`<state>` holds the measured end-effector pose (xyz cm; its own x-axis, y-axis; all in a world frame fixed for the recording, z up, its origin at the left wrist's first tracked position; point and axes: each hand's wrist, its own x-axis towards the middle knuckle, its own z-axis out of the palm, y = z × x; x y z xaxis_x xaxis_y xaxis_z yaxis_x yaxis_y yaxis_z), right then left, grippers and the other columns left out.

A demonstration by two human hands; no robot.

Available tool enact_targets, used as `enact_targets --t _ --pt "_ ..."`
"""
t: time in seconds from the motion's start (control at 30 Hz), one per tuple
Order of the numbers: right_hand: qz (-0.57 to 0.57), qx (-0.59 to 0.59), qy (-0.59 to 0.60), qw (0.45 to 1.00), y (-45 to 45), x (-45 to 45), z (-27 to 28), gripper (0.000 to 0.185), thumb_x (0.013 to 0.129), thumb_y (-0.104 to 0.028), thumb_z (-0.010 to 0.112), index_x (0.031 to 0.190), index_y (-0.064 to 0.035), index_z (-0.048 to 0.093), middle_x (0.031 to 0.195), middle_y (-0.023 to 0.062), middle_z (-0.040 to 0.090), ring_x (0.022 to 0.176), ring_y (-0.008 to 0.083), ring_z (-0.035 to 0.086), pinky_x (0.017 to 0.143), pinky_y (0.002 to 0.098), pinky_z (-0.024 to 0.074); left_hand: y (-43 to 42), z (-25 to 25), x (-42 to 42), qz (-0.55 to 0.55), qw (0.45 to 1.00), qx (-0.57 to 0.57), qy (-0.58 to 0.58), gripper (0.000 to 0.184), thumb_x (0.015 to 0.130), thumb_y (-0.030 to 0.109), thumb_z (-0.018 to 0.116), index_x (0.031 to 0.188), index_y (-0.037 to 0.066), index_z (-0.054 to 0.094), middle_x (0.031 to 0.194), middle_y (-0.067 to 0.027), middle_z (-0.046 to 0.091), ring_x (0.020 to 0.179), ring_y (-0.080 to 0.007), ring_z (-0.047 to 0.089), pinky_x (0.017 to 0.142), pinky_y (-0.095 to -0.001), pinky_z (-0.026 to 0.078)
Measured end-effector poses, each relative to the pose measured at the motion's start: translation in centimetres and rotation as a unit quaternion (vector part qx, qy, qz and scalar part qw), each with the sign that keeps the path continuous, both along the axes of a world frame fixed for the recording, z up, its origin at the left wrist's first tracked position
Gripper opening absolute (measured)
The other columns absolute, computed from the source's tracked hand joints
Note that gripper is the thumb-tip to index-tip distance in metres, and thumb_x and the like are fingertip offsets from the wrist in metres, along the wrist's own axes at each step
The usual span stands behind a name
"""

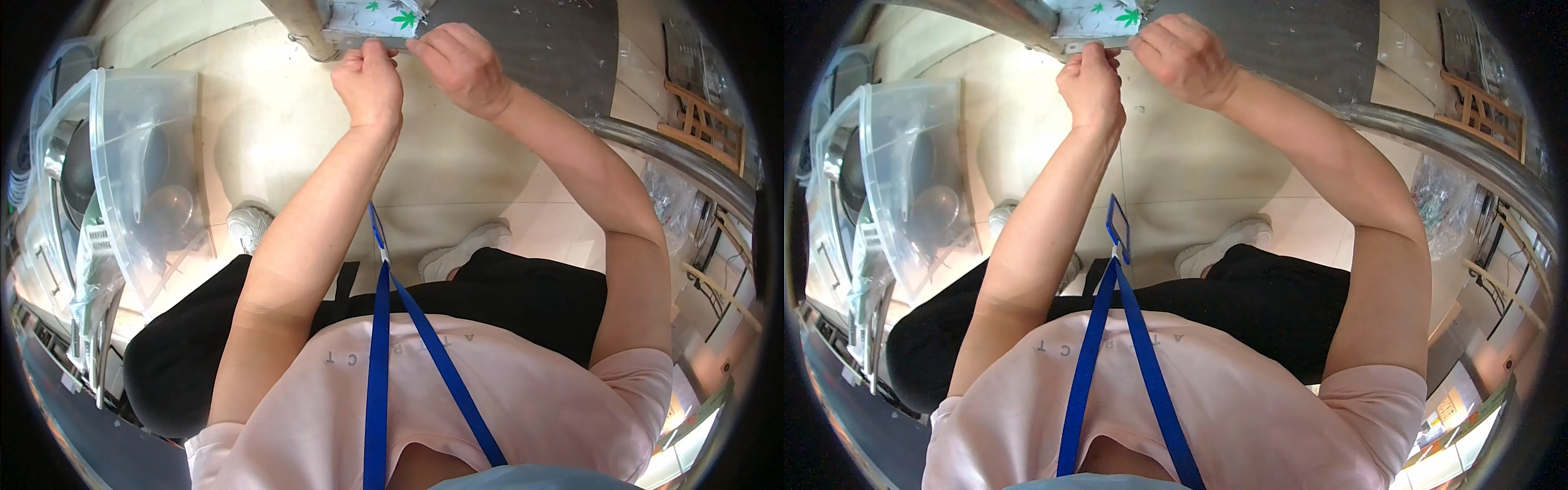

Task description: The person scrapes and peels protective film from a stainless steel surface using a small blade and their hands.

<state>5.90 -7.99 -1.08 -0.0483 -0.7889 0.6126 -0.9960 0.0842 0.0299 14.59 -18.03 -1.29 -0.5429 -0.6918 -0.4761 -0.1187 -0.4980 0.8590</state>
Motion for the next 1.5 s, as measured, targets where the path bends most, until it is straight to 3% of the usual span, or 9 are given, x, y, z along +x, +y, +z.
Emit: enact_targets --t 0.13,0.63,0.73,0.83,0.87,0.97,1.23,1.43,1.5 --pt "-0.012 0.004 -0.004 1.000 0.1 0.2 0.1 0.011 0.066 -0.009 0.055 0.075 -0.0035 0.059 0.066 0.0044 0.048 0.063 0.0193 0.050 0.056 0.0293 0.0419 -0.3 -0.3 0.2 -0.016 0.999 -0.028 -0.006 0.026 0.078 0.015 0.049 0.062 -0.005 0.056 0.054 -0.0058 0.052 0.049 -0.0113 0.043 0.047 -0.0273 0.036" --pt "-0.016 0.009 0.009 1.000 -0.3 0.7 -0.1 0.015 0.067 -0.009 0.055 0.078 -0.0005 0.060 0.067 0.0053 0.051 0.062 0.0199 0.051 0.054 0.0296 0.0411 -0.3 -0.4 0.0 0.003 0.999 -0.032 0.016 0.030 0.080 0.017 0.049 0.059 -0.005 0.053 0.050 -0.0049 0.049 0.049 -0.0116 0.043 0.049 -0.0281 0.038" --pt "-0.008 0.000 -0.022 1.000 0.4 0.0 0.2 0.025 0.062 -0.004 0.060 0.088 0.0007 0.061 0.074 0.0076 0.056 0.069 0.0226 0.056 0.059 0.0318 0.0462 -0.1 -0.8 0.8 -0.056 0.995 -0.071 0.030 0.026 0.084 0.017 0.054 0.066 -0.002 0.055 0.060 -0.0027 0.050 0.057 -0.0090 0.043 0.049 -0.0223 0.034" --pt "-0.120 0.056 0.009 0.991 3.6 -2.5 1.3 0.022 0.066 -0.008 0.062 0.087 -0.0014 0.059 0.081 0.0089 0.055 0.076 0.0248 0.055 0.067 0.0350 0.0450 0.2 -2.0 1.5 -0.062 0.911 -0.394 0.107 0.025 0.084 0.022 0.059 0.072 0.000 0.056 0.067 -0.0042 0.051 0.058 -0.0092 0.043 0.050 -0.0220 0.034" --pt "-0.158 0.078 0.016 0.984 5.1 -3.4 1.9 0.021 0.067 -0.010 0.062 0.087 -0.0021 0.059 0.084 0.0094 0.055 0.079 0.0256 0.055 0.070 0.0360 0.0447 0.1 -1.9 1.6 -0.070 0.893 -0.429 0.117 0.017 0.079 0.021 0.065 0.081 0.005 0.060 0.076 -0.0056 0.052 0.064 -0.0143 0.046 0.056 -0.0261 0.038" --pt "-0.221 0.109 0.051 0.968 7.4 -4.2 3.1 0.018 0.069 -0.012 0.062 0.085 -0.0042 0.058 0.087 0.0095 0.055 0.083 0.0261 0.054 0.074 0.0380 0.0439 -1.9 -1.9 0.6 -0.090 0.694 -0.710 0.081 0.015 0.076 0.021 0.068 0.084 0.010 0.063 0.082 -0.0048 0.054 0.071 -0.0209 0.047 0.064 -0.0306 0.040" --pt "-0.066 0.076 0.006 0.995 1.8 -1.9 4.1 0.007 0.069 -0.015 0.053 0.068 -0.0086 0.053 0.073 0.0045 0.050 0.071 0.0217 0.050 0.067 0.0352 0.0408 -2.9 -1.5 -0.7 -0.198 0.671 -0.712 0.062 0.012 0.070 0.018 0.069 0.078 0.012 0.063 0.083 -0.0012 0.056 0.080 -0.0240 0.048 0.068 -0.0347 0.038" --pt "-0.150 0.199 0.015 0.968 1.6 -1.0 3.9 0.010 0.070 -0.015 0.051 0.062 -0.0106 0.053 0.070 0.0047 0.050 0.073 0.0210 0.051 0.065 0.0333 0.0394 -2.8 0.2 -1.4 -0.236 0.611 -0.751 0.077 0.003 0.071 0.009 0.064 0.072 0.008 0.062 0.078 -0.0036 0.058 0.073 -0.0266 0.051 0.061 -0.0367 0.041" --pt "-0.143 0.178 -0.016 0.973 1.4 -1.0 4.1 0.010 0.071 -0.016 0.052 0.063 -0.0095 0.054 0.069 0.0059 0.051 0.074 0.0221 0.052 0.066 0.0339 0.0400 -3.1 -0.2 -1.7 -0.234 0.634 -0.733 0.070 0.002 0.071 0.008 0.063 0.072 0.006 0.062 0.078 -0.0052 0.058 0.073 -0.0278 0.050 0.062 -0.0371 0.041"
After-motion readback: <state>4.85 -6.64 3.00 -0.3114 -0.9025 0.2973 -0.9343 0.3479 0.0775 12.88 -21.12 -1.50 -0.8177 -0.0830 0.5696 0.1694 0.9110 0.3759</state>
